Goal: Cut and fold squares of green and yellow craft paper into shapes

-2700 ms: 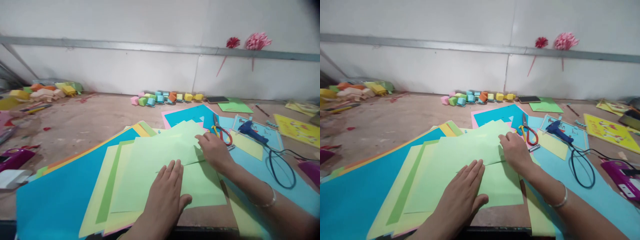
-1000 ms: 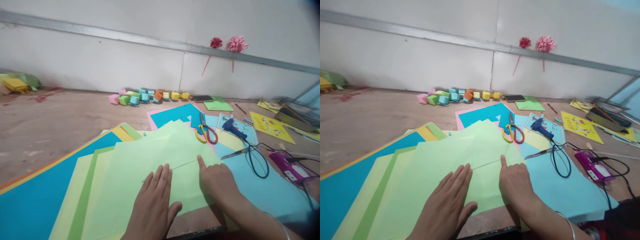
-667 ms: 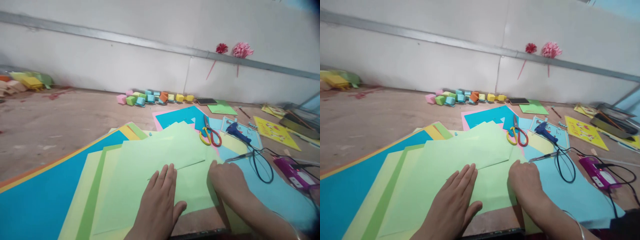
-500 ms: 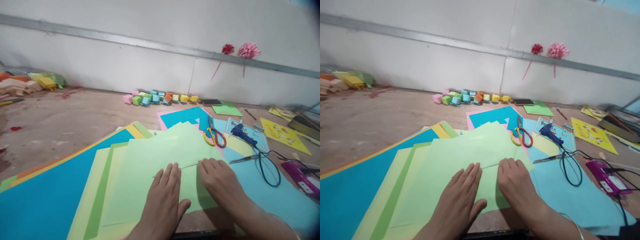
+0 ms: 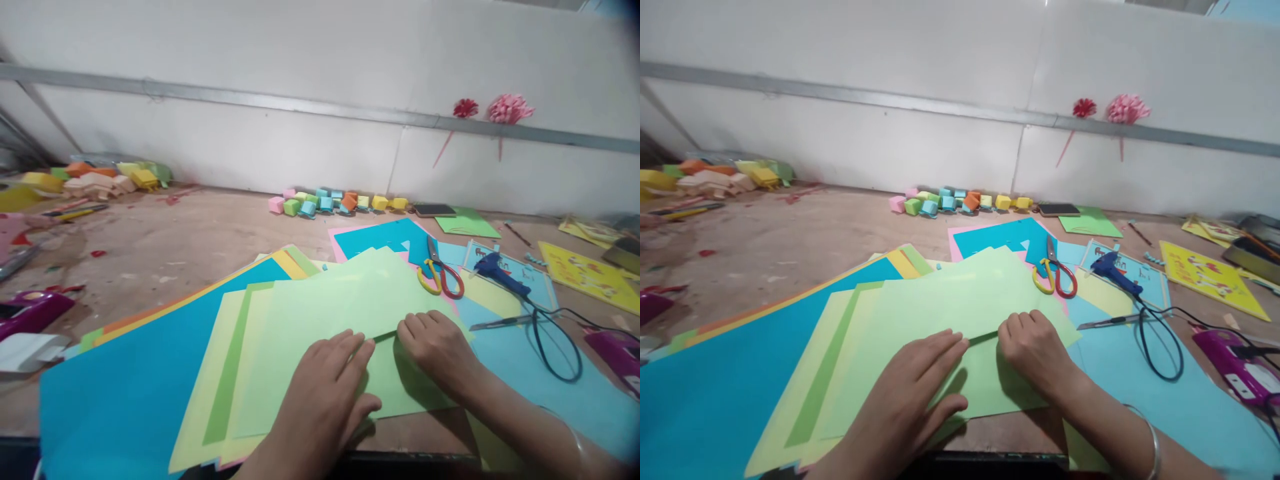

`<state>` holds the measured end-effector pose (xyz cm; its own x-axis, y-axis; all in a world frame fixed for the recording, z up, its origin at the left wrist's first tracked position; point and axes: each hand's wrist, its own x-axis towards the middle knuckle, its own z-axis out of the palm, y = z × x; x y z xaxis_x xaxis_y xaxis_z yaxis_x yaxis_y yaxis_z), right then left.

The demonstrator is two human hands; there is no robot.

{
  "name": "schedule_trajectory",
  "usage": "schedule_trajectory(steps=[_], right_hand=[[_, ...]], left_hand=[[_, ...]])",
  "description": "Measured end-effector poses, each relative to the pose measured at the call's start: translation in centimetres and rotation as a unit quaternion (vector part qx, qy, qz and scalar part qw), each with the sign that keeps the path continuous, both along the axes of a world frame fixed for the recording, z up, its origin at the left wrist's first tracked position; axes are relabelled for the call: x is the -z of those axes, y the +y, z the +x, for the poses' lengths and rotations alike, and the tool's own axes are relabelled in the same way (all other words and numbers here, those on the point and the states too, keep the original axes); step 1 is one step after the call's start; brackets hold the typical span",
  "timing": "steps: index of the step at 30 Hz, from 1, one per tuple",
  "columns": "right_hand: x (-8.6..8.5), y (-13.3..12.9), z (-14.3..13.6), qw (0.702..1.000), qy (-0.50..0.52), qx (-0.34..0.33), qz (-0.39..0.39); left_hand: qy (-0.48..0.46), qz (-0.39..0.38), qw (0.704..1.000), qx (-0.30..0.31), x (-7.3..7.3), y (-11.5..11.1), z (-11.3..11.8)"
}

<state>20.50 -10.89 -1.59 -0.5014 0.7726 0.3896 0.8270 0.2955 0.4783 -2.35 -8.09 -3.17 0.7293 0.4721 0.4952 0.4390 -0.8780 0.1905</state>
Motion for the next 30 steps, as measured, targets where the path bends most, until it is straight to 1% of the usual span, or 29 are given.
schedule_trajectory(steps=[1,4,5,8,10,12,15,17,20,26,30], right_hand=[[-0.5,-0.5,0.0,1.000,0.017,-0.011,0.005],[-1.7,-2.5,-0.3,0.995,0.076,-0.060,0.009],[-2.0,-3.1,-0.4,0.993,0.094,-0.078,0.011],[-1.8,-4.6,-1.0,0.985,0.136,-0.106,0.010],[-1.2,-5.2,-1.3,0.981,0.159,-0.115,-0.002],[-0.6,-5.4,-1.6,0.976,0.177,-0.126,-0.014],[0.1,-5.6,-1.7,0.970,0.201,-0.130,-0.033],[0.5,-5.7,-1.6,0.968,0.217,-0.107,-0.059],[1.0,-5.9,-1.2,0.963,0.244,-0.067,-0.091],[1.7,-5.9,-0.7,0.952,0.285,-0.029,-0.104],[1.9,-5.6,-0.9,0.943,0.311,-0.006,-0.115]], left_hand=[[-0.037,0.020,0.999,0.020,-0.2,0.0,-0.9],[-0.087,0.002,0.995,0.047,-0.2,0.0,-3.8],[-0.090,-0.011,0.995,0.045,0.0,0.0,-4.5],[-0.051,-0.032,0.998,-0.006,1.2,-0.1,-5.5],[-0.046,-0.019,0.999,-0.019,2.0,-0.2,-5.3],[-0.065,-0.005,0.998,-0.006,2.3,-0.2,-4.6],[-0.067,-0.020,0.997,0.026,1.9,-0.3,-3.6],[-0.068,-0.045,0.996,0.032,1.4,-0.4,-3.0],[-0.067,-0.074,0.995,0.016,0.9,-0.4,-2.5],[-0.074,-0.085,0.994,0.003,1.4,-0.2,-2.5],[-0.088,-0.144,0.985,-0.039,1.6,-0.1,-2.6]])
